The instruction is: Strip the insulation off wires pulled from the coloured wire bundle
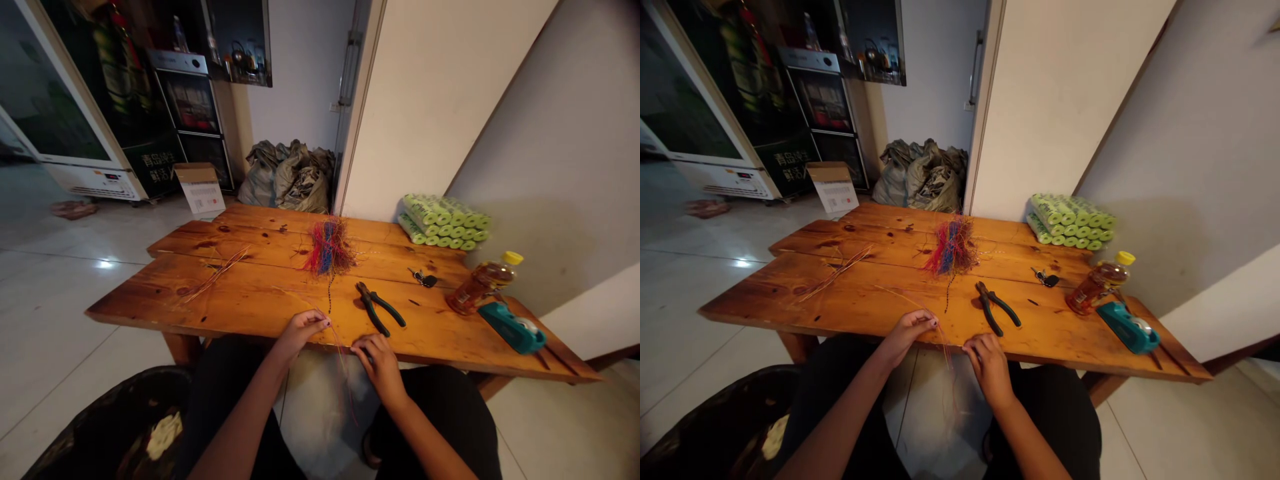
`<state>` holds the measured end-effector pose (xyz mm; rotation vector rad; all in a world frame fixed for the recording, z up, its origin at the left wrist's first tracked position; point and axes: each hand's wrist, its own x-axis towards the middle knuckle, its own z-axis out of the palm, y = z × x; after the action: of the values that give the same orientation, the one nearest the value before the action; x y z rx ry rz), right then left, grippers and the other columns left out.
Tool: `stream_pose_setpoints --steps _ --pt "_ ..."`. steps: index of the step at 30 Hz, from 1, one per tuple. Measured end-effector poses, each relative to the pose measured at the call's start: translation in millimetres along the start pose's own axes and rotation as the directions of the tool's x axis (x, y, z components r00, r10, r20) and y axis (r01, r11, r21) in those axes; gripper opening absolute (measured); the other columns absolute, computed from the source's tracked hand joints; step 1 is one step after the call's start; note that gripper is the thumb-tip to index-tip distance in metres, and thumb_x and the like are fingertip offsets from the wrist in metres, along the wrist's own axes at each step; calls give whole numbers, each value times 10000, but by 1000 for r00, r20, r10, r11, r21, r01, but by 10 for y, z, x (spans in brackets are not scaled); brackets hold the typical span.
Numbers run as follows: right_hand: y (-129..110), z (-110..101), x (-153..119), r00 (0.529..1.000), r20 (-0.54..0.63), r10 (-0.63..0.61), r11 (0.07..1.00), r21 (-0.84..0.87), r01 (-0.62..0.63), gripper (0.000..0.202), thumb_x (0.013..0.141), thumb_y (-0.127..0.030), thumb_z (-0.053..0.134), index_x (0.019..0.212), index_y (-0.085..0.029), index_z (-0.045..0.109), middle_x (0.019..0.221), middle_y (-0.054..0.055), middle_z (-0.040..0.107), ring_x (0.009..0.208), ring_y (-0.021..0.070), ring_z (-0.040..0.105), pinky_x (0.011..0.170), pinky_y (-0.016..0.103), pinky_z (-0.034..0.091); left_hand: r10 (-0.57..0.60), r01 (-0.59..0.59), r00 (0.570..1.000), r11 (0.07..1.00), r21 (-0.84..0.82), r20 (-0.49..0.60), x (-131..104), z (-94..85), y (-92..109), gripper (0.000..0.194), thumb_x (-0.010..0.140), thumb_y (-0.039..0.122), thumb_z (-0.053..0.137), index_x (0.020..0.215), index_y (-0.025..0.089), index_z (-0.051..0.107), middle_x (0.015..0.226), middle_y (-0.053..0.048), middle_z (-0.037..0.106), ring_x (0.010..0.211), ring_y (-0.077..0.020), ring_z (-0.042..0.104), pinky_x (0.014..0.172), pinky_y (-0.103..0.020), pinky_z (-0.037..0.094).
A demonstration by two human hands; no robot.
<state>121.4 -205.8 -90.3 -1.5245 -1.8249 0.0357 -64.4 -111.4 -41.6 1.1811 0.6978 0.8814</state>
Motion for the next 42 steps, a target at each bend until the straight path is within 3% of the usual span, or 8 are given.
stream_pose_setpoints --steps 4,10,15,25,29,36,42 --pt "-81 -86 103 998 61 33 999 -21 -32 134 878 -235 463 825 -200 581 805 51 605 789 196 567 725 327 447 -8 6 999 999 33 43 -5 -7 -30 194 635 339 709 672 159 649 731 -20 650 755 -145 581 773 -260 415" --pt "-225 -270 471 977 205 58 998 -6 -58 137 865 -216 456 828 -192 586 807 57 627 752 182 595 696 294 461 9 -32 985 991 131 170 10 11 -101 171 637 314 714 663 150 674 952 -90 671 935 -202 587 856 -301 412" --pt "-330 -309 704 944 328 38 997 52 -59 129 826 -152 493 781 -183 610 777 42 642 735 159 601 698 266 453 -6 -21 991 979 201 132 35 2 -144 160 657 305 693 709 154 688 801 -64 699 793 -185 617 783 -296 444" --pt "-300 -255 766 871 452 190 899 277 -340 115 765 -234 583 816 -155 649 712 16 669 646 135 594 616 236 434 47 -58 998 963 264 49 77 -38 -196 145 682 298 660 722 162 690 794 -58 699 785 -186 620 772 -285 447" --pt "-277 -267 777 877 435 206 914 234 -331 97 735 -240 620 757 -168 680 677 8 658 606 127 556 572 229 402 19 -38 996 970 239 82 73 -28 -198 145 676 302 666 719 165 689 801 -56 701 794 -188 621 778 -286 448" --pt "-232 -353 809 910 368 191 931 227 -287 118 753 -189 571 743 -174 688 739 21 686 648 135 581 612 241 419 19 -18 1000 979 201 -1 64 -40 -132 140 647 306 681 673 168 674 760 -45 693 766 -181 622 757 -280 455" --pt "-253 -380 823 884 442 150 956 164 -244 140 776 -255 570 790 -186 692 756 22 686 653 138 584 613 242 421 47 -48 999 974 223 6 79 -15 -144 122 643 290 678 654 168 668 720 -39 687 726 -173 616 728 -276 459"
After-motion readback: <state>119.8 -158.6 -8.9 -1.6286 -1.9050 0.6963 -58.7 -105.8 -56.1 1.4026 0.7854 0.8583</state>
